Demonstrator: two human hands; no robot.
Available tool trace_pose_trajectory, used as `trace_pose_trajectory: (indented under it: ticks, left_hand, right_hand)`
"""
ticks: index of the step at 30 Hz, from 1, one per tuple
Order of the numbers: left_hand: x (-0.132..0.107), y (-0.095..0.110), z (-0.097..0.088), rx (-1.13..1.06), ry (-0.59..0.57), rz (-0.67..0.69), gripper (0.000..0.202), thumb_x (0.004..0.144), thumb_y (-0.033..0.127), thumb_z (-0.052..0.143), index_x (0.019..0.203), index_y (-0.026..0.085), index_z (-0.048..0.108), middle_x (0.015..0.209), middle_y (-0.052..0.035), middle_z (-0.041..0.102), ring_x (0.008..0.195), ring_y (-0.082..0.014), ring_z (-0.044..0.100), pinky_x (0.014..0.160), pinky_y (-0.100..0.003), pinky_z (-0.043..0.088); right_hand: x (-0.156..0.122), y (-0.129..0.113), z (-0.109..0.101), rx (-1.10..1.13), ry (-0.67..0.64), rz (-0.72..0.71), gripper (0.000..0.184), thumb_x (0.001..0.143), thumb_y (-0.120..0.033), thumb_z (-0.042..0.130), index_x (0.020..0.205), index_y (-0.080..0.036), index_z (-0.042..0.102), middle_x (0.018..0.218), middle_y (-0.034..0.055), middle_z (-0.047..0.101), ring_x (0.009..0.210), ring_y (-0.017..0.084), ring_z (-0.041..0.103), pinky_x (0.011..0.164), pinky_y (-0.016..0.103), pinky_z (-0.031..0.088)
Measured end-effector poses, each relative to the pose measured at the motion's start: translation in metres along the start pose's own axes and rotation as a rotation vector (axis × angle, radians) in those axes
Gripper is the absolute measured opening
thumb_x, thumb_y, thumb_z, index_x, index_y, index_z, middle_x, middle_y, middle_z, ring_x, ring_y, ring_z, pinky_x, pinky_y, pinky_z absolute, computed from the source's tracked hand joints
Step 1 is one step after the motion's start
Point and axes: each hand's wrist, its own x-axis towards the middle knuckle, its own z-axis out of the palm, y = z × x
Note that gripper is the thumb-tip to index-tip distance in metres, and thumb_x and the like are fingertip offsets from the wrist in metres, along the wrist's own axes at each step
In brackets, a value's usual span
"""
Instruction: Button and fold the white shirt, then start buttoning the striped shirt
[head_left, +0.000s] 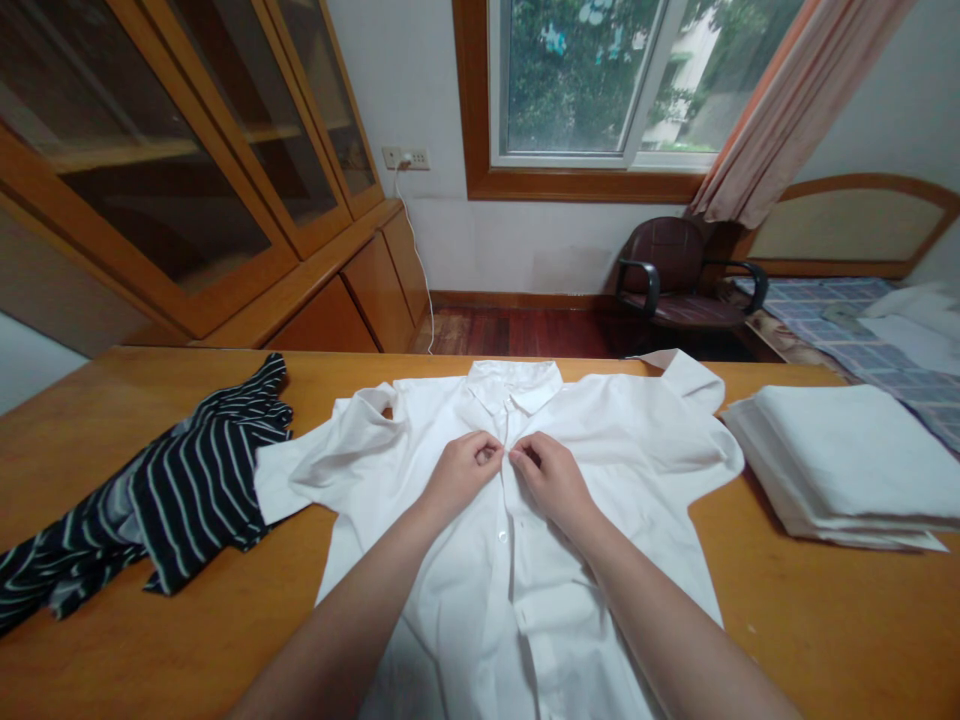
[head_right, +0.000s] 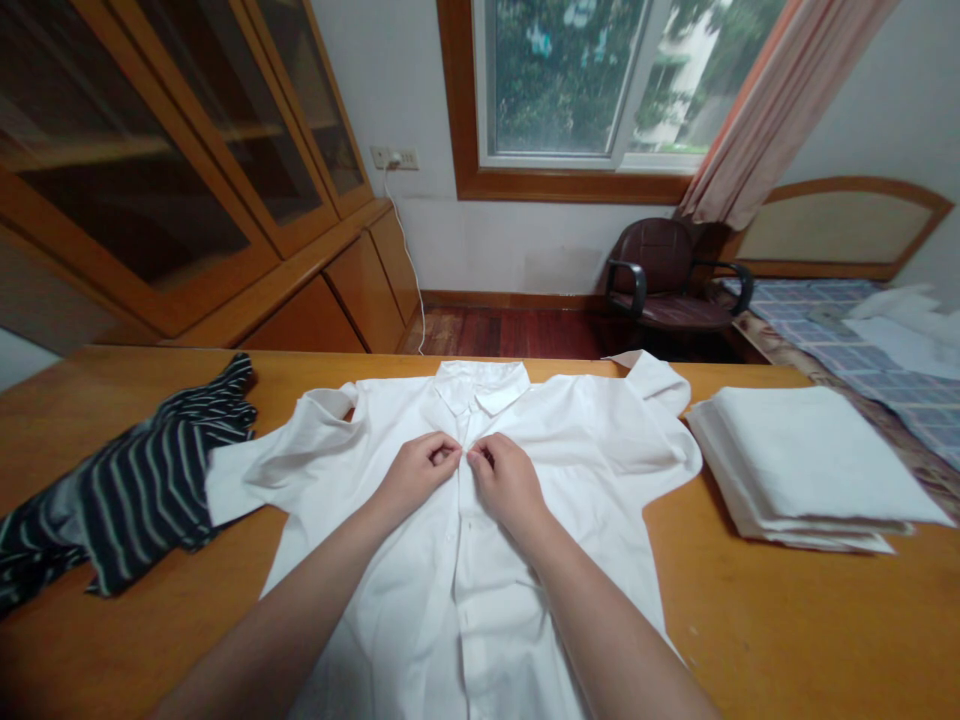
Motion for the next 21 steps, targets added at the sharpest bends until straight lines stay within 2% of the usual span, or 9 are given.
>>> trace_pose_trajectory:
  ticks: [21]
  left_hand:
    - [-0.0007, 0.0035, -0.0013, -0.013, -0.002, -0.015, 0.014, 0.081, 0.027, 0.058, 0.074, 0.018, 0.066, 0.067, 0.0015, 0.062, 0.062, -0.0122, 0.054, 0.062, -0.022, 0.043]
  right_hand:
    - [0.0000, -0.0013, -0.0002, 0.011, 0.009, 0.033, 0.010, 0.089, -0.022, 0.056, 0.081, -0.020, 0.063, 0.080, 0.0030, 0.066, 0.075, 0.018, 0.059, 0.071, 0.028, 0.043]
